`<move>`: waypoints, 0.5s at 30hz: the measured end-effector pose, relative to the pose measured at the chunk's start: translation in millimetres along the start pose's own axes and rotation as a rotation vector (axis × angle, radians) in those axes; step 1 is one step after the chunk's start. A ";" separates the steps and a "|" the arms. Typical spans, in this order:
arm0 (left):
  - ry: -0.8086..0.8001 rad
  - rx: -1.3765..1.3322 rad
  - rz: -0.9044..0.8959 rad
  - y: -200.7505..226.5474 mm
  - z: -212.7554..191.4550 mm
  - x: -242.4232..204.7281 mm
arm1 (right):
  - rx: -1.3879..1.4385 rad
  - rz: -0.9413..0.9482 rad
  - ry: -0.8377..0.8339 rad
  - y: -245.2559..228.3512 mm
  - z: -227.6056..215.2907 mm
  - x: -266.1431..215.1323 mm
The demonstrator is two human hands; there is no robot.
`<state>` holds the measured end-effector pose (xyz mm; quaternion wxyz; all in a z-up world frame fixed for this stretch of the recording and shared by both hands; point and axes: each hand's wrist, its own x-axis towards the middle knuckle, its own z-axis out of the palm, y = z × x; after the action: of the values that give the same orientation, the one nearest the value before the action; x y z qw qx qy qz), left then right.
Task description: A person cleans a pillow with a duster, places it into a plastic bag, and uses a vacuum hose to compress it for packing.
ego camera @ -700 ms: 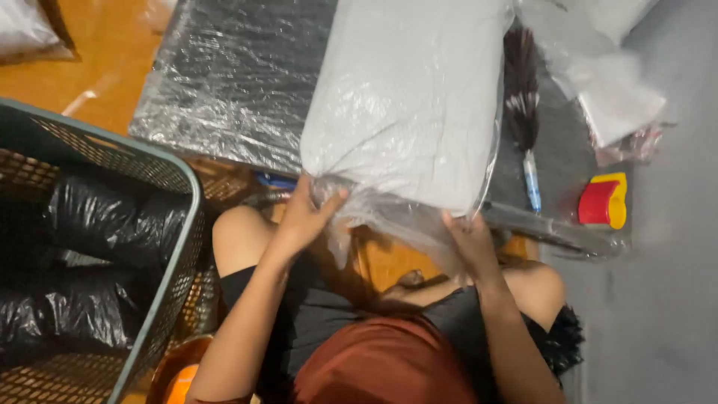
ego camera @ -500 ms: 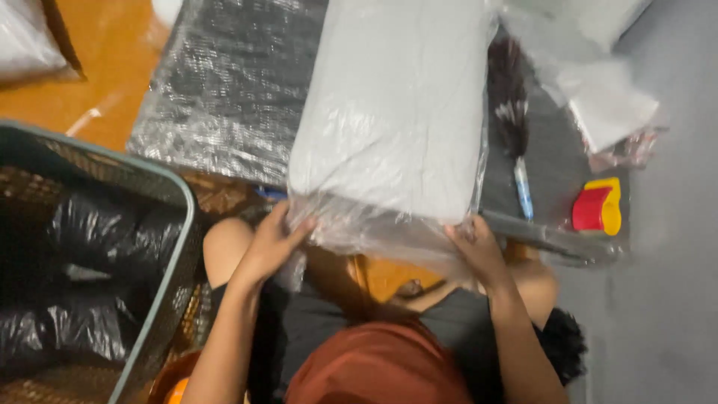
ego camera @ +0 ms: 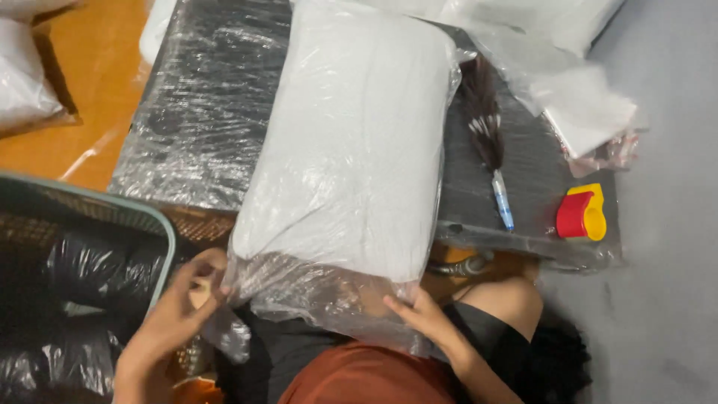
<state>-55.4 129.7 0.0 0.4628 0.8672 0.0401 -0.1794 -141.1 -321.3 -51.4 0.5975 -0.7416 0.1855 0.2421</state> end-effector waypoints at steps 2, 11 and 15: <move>0.208 0.109 0.271 75.0 -6.7 -7.3 | -0.038 -0.035 0.016 9.7 6.8 14.1; 0.236 0.484 0.686 173.6 131.5 60.6 | -0.251 -0.092 -0.011 -3.2 21.6 3.3; 0.453 0.504 0.800 134.1 159.5 73.8 | -0.464 -0.068 -0.375 -15.8 -21.3 -2.8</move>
<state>1.2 -84.0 -0.8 0.2520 0.9161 -0.2398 0.1993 -131.5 -338.7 -33.6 0.4438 -0.8063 -0.0133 0.3908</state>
